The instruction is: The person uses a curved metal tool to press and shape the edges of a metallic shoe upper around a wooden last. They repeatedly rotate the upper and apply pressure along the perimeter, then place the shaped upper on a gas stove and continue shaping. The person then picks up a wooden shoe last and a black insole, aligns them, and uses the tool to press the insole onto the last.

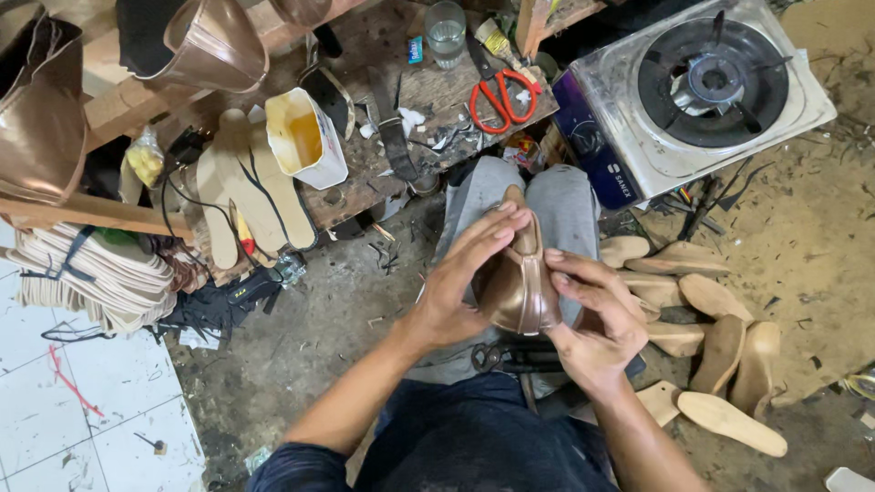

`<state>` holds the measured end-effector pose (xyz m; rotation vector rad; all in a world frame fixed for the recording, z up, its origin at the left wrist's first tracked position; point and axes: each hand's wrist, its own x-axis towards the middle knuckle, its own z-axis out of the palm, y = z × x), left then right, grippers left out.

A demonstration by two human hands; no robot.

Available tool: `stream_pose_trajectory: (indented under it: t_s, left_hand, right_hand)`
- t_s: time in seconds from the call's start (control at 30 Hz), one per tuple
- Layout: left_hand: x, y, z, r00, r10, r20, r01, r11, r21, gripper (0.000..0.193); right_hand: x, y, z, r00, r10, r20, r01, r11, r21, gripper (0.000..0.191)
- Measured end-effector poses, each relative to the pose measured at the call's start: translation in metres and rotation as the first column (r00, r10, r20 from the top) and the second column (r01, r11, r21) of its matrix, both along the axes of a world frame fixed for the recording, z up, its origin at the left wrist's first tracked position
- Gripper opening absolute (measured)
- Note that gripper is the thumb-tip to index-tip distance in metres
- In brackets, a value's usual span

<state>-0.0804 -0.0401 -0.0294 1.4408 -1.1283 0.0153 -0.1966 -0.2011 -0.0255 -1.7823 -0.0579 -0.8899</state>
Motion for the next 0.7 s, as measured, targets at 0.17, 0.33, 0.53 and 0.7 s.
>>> stream_pose_trajectory:
  t_s: [0.17,0.33,0.53,0.7]
  left_hand:
    - [-0.012,0.006,-0.014,0.984,-0.044,-0.173,0.021,0.991,-0.133,0.102]
    - [0.002,0.007,-0.005,0.963,-0.014,0.27,0.002,0.999,0.045,0.096]
    - [0.071,-0.016,0.031,0.956,0.158,0.247,-0.155,0.987,-0.033,0.084]
    - [0.093,-0.025,0.042,0.953,0.233,0.192,-0.231,0.972,-0.031,0.082]
  right_hand:
    - [-0.011,0.006,-0.002,1.0,-0.031,0.0,0.031,0.999,-0.023,0.026]
    - [-0.007,0.007,-0.001,0.999,-0.027,-0.044,0.025,0.998,-0.062,0.029]
    - [-0.016,0.007,-0.025,0.716,0.051,-0.696,-0.179,0.977,-0.113,0.038]
    - [-0.043,0.017,-0.057,0.503,-0.058,-0.862,-0.667,0.608,-0.43,0.033]
